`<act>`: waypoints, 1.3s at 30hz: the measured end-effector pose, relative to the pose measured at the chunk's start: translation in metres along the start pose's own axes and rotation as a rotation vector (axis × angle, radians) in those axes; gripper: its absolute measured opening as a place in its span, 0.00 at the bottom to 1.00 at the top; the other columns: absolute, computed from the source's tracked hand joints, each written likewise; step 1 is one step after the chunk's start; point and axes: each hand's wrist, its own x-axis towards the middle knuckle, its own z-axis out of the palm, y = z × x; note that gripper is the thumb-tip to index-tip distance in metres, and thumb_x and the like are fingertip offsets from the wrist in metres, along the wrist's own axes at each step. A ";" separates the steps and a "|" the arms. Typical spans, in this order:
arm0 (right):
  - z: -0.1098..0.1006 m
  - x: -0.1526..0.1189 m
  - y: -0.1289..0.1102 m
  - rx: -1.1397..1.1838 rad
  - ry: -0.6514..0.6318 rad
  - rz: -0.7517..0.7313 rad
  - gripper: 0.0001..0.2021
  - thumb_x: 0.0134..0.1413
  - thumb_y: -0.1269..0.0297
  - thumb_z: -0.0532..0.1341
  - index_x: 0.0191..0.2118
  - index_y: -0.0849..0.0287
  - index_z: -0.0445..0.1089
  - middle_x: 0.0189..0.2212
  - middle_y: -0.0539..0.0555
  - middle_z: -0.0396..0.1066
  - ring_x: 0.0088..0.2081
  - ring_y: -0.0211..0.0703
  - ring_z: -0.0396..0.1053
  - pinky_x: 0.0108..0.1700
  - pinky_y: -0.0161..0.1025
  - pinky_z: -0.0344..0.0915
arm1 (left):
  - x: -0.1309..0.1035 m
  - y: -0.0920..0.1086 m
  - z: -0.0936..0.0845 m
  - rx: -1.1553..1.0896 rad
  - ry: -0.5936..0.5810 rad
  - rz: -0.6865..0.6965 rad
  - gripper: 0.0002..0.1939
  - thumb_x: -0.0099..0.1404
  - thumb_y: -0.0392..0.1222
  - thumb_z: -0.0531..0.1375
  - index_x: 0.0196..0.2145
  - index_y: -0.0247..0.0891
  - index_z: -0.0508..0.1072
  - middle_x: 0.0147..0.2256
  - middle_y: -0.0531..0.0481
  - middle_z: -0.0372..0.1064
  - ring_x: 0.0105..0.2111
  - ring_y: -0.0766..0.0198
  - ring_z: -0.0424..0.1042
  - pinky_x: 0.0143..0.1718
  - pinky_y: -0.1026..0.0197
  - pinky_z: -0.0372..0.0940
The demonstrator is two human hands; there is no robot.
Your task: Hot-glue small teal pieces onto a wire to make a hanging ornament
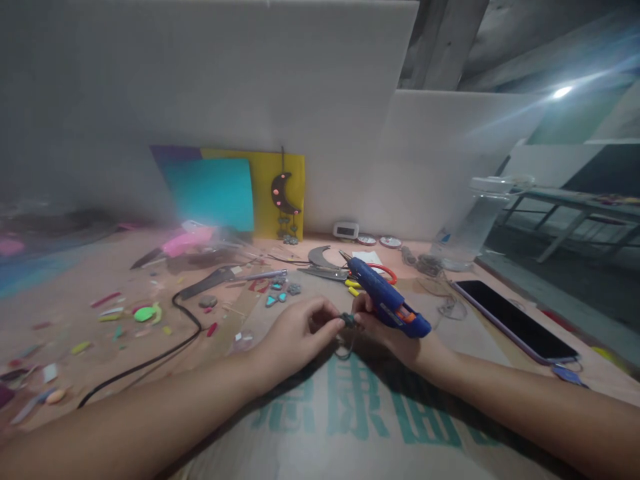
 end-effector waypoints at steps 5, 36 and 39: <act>0.000 0.000 -0.012 0.033 -0.022 0.046 0.08 0.54 0.63 0.62 0.30 0.55 0.60 0.29 0.48 0.67 0.31 0.38 0.67 0.37 0.36 0.67 | -0.001 0.002 -0.001 0.010 -0.025 0.011 0.09 0.65 0.44 0.57 0.30 0.38 0.73 0.30 0.50 0.74 0.32 0.62 0.70 0.34 0.62 0.62; -0.025 0.010 -0.003 -0.165 0.011 -0.105 0.10 0.55 0.54 0.62 0.33 0.55 0.72 0.31 0.55 0.78 0.34 0.47 0.76 0.39 0.43 0.73 | 0.019 -0.025 -0.008 -0.249 0.316 -0.224 0.12 0.60 0.50 0.61 0.33 0.37 0.71 0.31 0.51 0.72 0.33 0.62 0.70 0.35 0.62 0.62; -0.026 0.009 -0.007 -0.186 -0.014 -0.106 0.11 0.56 0.55 0.60 0.30 0.56 0.71 0.28 0.53 0.76 0.31 0.46 0.74 0.38 0.42 0.72 | 0.017 -0.022 -0.008 -0.223 0.315 -0.235 0.12 0.60 0.49 0.61 0.32 0.37 0.70 0.30 0.51 0.71 0.33 0.61 0.70 0.36 0.61 0.62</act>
